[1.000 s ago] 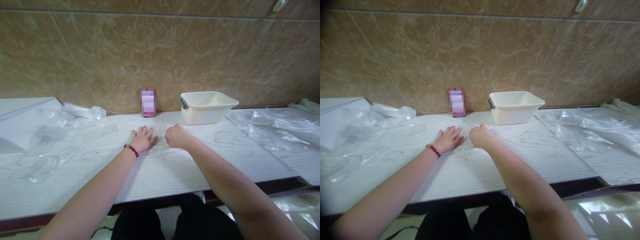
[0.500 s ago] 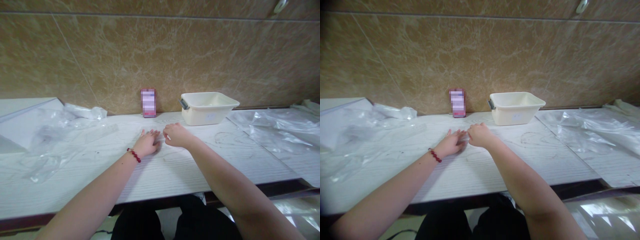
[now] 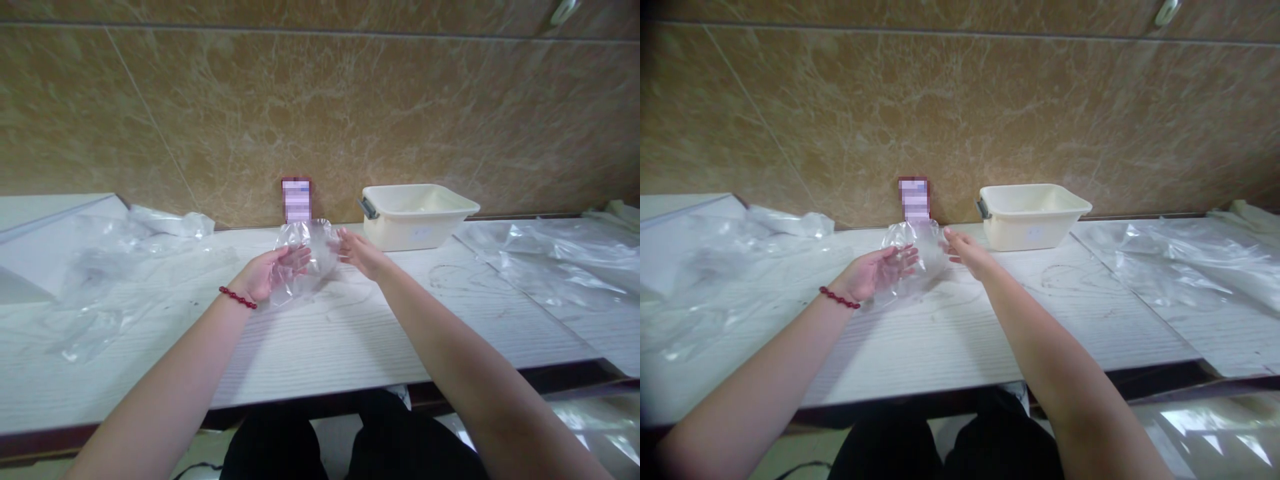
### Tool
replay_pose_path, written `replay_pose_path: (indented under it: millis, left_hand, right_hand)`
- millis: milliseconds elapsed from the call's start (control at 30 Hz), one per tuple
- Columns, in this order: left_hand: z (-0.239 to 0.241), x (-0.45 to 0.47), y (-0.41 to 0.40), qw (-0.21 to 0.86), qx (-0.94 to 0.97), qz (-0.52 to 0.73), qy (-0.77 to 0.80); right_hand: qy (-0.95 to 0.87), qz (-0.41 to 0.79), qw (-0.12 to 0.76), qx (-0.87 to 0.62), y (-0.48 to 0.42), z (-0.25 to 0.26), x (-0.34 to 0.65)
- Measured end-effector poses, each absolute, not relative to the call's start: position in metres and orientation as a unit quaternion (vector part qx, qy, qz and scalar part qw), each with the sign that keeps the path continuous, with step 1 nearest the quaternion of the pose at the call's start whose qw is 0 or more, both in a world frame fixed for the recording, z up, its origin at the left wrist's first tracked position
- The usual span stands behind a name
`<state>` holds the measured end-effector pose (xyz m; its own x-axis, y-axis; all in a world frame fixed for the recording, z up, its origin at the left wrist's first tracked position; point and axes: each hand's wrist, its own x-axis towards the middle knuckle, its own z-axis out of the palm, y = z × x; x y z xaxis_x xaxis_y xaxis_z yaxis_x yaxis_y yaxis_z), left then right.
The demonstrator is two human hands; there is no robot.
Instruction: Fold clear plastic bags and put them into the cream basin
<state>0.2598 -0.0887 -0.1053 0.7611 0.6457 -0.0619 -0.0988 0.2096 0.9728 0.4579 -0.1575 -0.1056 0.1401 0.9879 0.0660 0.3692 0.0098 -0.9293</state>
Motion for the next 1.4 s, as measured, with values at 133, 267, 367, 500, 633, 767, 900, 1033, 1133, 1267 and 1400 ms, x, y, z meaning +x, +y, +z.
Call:
replay_pose_path:
  millis: [133, 267, 367, 500, 633, 767, 900, 1033, 1133, 1267, 1400]
  left_hand:
    - [-0.106, 0.26, -0.086, 0.775, 0.518, 0.26, 0.251]
    - [-0.111, 0.26, -0.082, 0.798, 0.486, 0.247, 0.255]
    - [-0.115, 0.259, -0.078, 0.819, 0.462, 0.243, 0.238]
    - [-0.117, 0.258, -0.077, 0.826, 0.46, 0.238, 0.222]
    - [-0.117, 0.258, -0.078, 0.827, 0.461, 0.243, 0.209]
    - [-0.117, 0.258, -0.079, 0.828, 0.461, 0.249, 0.197]
    - [-0.117, 0.258, -0.08, 0.826, 0.456, 0.263, 0.202]
    - [-0.118, 0.26, -0.08, 0.818, 0.456, 0.281, 0.208]
    - [-0.119, 0.261, -0.08, 0.806, 0.462, 0.299, 0.218]
    - [-0.119, 0.261, -0.082, 0.8, 0.475, 0.299, 0.212]
    - [-0.12, 0.259, -0.083, 0.793, 0.493, 0.3, 0.197]
  right_hand:
    - [-0.537, 0.496, 0.409, -0.546, -0.162, -0.108, 0.453]
    - [-0.472, 0.572, 0.417, -0.525, -0.16, -0.115, 0.448]
    - [-0.429, 0.587, 0.442, -0.525, -0.157, -0.119, 0.447]
    - [-0.421, 0.565, 0.478, -0.525, -0.154, -0.121, 0.45]
    - [-0.413, 0.547, 0.502, -0.527, -0.155, -0.119, 0.452]
    - [-0.408, 0.551, 0.517, -0.512, -0.155, -0.116, 0.453]
    - [-0.398, 0.545, 0.536, -0.506, -0.153, -0.117, 0.453]
    - [-0.387, 0.547, 0.549, -0.499, -0.152, -0.118, 0.454]
    - [-0.393, 0.551, 0.557, -0.482, -0.151, -0.119, 0.453]
    - [-0.405, 0.535, 0.567, -0.478, -0.151, -0.118, 0.453]
    - [-0.42, 0.522, 0.58, -0.464, -0.153, -0.117, 0.452]
